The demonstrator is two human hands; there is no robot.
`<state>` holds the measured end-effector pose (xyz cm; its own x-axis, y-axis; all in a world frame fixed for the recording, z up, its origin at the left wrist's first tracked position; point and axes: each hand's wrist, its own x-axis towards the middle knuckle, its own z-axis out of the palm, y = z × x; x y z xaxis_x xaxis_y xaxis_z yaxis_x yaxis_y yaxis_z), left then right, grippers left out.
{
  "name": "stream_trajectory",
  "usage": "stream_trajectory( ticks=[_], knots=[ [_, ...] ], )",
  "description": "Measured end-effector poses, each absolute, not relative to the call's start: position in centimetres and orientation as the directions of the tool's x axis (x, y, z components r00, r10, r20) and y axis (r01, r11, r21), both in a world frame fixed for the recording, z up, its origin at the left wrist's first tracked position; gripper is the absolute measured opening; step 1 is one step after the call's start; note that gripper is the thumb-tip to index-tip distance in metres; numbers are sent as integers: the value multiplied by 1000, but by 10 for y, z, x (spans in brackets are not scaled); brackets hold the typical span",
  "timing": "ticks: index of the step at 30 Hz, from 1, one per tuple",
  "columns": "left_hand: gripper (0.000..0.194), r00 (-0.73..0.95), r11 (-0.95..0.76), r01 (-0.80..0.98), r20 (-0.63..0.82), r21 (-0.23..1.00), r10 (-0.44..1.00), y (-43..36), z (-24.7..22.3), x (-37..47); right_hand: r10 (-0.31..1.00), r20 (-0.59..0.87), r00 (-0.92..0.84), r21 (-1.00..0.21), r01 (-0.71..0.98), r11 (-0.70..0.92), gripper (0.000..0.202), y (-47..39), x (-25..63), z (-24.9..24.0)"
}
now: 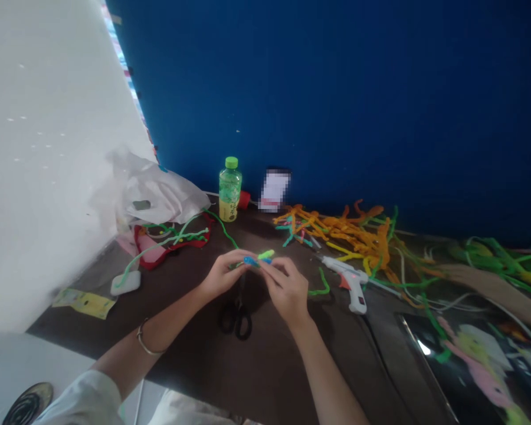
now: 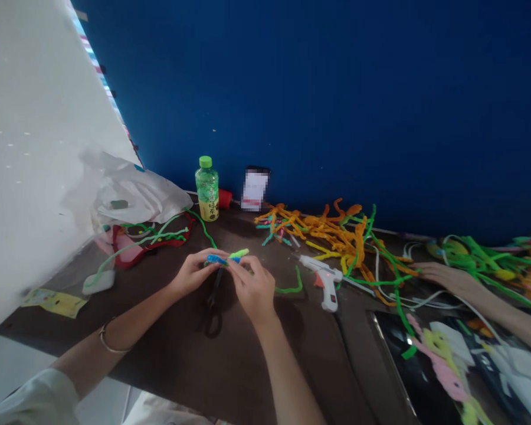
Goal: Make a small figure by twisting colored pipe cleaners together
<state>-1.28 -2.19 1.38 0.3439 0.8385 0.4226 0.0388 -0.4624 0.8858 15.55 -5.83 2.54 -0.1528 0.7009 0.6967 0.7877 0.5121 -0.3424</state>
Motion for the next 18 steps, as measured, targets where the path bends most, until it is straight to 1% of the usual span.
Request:
stream_trajectory(
  ticks=[6, 11, 15, 18],
  knots=[
    [18, 362, -514, 20, 473, 858, 803, -20, 13, -16, 734, 667, -130, -483, 674, 559, 22, -59, 154, 25],
    [17, 312, -484, 78, 440, 872, 842, -23, 15, -15, 737, 667, -104, -568, 569, 595, 19, -59, 151, 26],
    [17, 202, -454, 163, 421, 876, 884, -26, 15, -14, 731, 679, -74, -588, 541, 601, 18, -59, 148, 27],
    [14, 187, -525, 221, 493, 822, 850, -28, 14, -15, 717, 695, -56, -574, 556, 601, 18, -61, 146, 26]
  ],
)
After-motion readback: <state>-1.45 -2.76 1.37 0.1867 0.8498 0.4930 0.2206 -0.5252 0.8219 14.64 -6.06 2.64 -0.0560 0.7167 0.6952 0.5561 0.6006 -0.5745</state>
